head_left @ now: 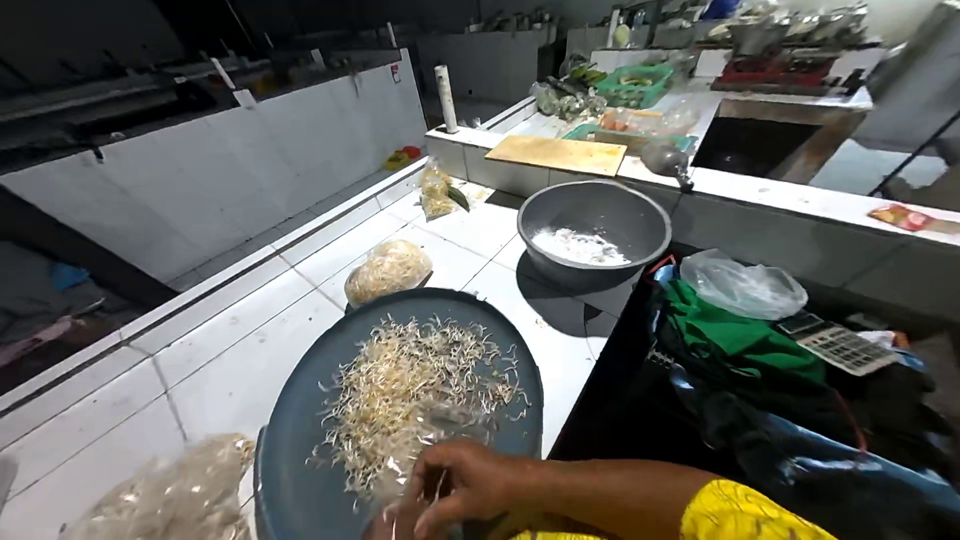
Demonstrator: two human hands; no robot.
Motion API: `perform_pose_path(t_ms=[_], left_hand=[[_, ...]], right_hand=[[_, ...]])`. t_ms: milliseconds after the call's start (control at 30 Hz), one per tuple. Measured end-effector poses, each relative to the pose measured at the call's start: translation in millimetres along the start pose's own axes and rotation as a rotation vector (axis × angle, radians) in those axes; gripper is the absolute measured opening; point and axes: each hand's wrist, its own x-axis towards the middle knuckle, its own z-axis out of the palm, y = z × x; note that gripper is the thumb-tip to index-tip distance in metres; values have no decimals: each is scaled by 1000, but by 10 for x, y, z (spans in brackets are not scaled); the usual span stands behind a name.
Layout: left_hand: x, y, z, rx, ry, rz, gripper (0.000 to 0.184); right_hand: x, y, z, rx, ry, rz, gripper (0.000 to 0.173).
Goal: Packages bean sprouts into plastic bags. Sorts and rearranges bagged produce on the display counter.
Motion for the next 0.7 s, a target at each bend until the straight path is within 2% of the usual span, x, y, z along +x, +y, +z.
perform_pose_path(t_ms=[100, 167, 233, 300, 367, 467, 500, 533, 567, 633, 700], left_hand=[[-9, 30, -1, 47, 78, 51, 3], [103, -5, -164, 325, 135, 59, 21], [200, -41, -340, 601, 228, 12, 23], [230, -17, -411, 697, 285, 16, 21], [167, -3, -374, 698, 216, 152, 19], [87, -46, -239, 748, 37, 438, 15], [105, -64, -211, 791, 33, 483, 18], [133, -77, -215, 850, 54, 478, 22], [162, -83, -262, 908, 84, 429, 27], [206, -74, -452, 978, 153, 321, 34], [198, -18, -693, 1042, 237, 283, 39]], right_hand=[[11, 67, 27, -26, 56, -2, 15], [16, 79, -36, -141, 107, -38, 9], [31, 82, -88, -304, 81, -91, 12], [79, 55, -76, -513, -4, -25, 19], [171, 30, -38, -659, -81, 136, 29], [374, -81, -9, -693, -142, 335, 53], [447, -125, -13, -677, -143, 337, 62], [512, -138, -27, -654, -134, 295, 65], [578, -118, -57, -646, -131, 238, 58], [772, 24, -172, -665, -98, 104, 31], [1103, 248, -368, -756, -24, 26, 23]])
